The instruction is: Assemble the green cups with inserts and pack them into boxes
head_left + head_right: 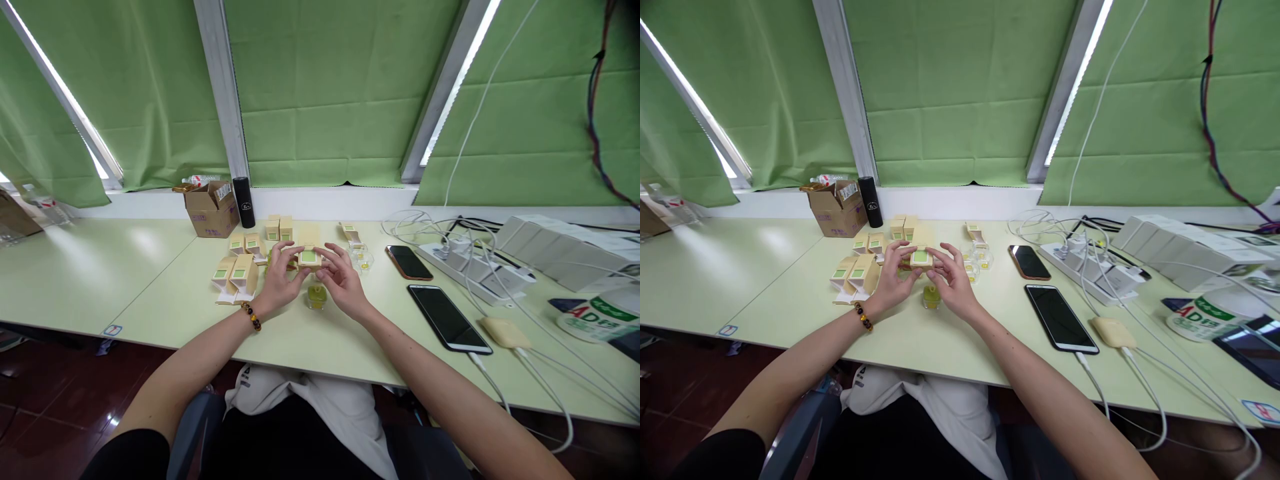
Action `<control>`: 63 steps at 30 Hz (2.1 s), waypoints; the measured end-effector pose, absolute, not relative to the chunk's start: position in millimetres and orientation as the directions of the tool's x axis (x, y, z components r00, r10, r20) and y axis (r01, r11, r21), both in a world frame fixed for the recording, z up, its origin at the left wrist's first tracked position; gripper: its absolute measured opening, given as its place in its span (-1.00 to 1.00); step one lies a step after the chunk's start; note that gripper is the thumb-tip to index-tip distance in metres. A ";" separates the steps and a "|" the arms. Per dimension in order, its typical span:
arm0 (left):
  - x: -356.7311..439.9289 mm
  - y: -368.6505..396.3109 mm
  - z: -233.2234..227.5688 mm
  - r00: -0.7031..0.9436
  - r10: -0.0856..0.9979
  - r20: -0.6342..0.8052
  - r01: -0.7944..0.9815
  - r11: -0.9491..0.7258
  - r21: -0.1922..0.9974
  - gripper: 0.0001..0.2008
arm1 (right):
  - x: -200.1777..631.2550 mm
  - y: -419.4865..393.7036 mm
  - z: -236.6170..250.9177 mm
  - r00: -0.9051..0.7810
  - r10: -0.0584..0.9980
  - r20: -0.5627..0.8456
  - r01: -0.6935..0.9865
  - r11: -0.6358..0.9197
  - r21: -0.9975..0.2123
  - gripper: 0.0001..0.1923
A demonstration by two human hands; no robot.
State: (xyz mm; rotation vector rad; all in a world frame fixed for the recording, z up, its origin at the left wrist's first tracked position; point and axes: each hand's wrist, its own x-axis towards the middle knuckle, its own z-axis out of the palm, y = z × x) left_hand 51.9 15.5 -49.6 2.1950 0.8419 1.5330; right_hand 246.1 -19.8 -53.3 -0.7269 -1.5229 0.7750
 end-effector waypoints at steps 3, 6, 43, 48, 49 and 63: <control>50.8 17.1 -48.7 0.241 0.605 0.759 0.376 -0.779 0.502 -0.48 | 245.4 -20.0 -54.0 -0.126 0.811 0.572 0.001 0.576 -0.817 -0.40; 50.8 19.5 -48.8 0.235 0.597 0.767 0.401 -0.779 0.482 -0.45 | 244.3 -21.3 -52.7 -0.187 0.776 0.602 -0.036 0.607 -0.794 -0.24; 42.6 45.0 -56.1 0.097 0.867 0.489 0.228 -0.498 0.837 -0.55 | 261.0 -33.3 -28.3 -0.482 0.811 0.333 0.798 0.563 -0.216 -0.70; 41.5 45.7 -56.7 0.110 0.883 0.456 0.337 -0.465 0.819 -0.53 | 270.7 -31.5 -25.6 -0.427 0.769 0.475 0.669 0.622 -0.406 -0.73; 41.7 44.7 -56.5 0.125 0.884 0.451 0.360 -0.464 0.810 -0.53 | 272.8 -30.9 -24.8 -0.399 0.755 0.520 0.623 0.639 -0.450 -0.73; 45.0 22.3 -49.6 0.364 0.796 0.482 0.442 -0.604 0.663 -0.51 | 277.8 -29.3 -24.6 0.080 0.621 0.780 0.296 0.732 -0.613 -0.66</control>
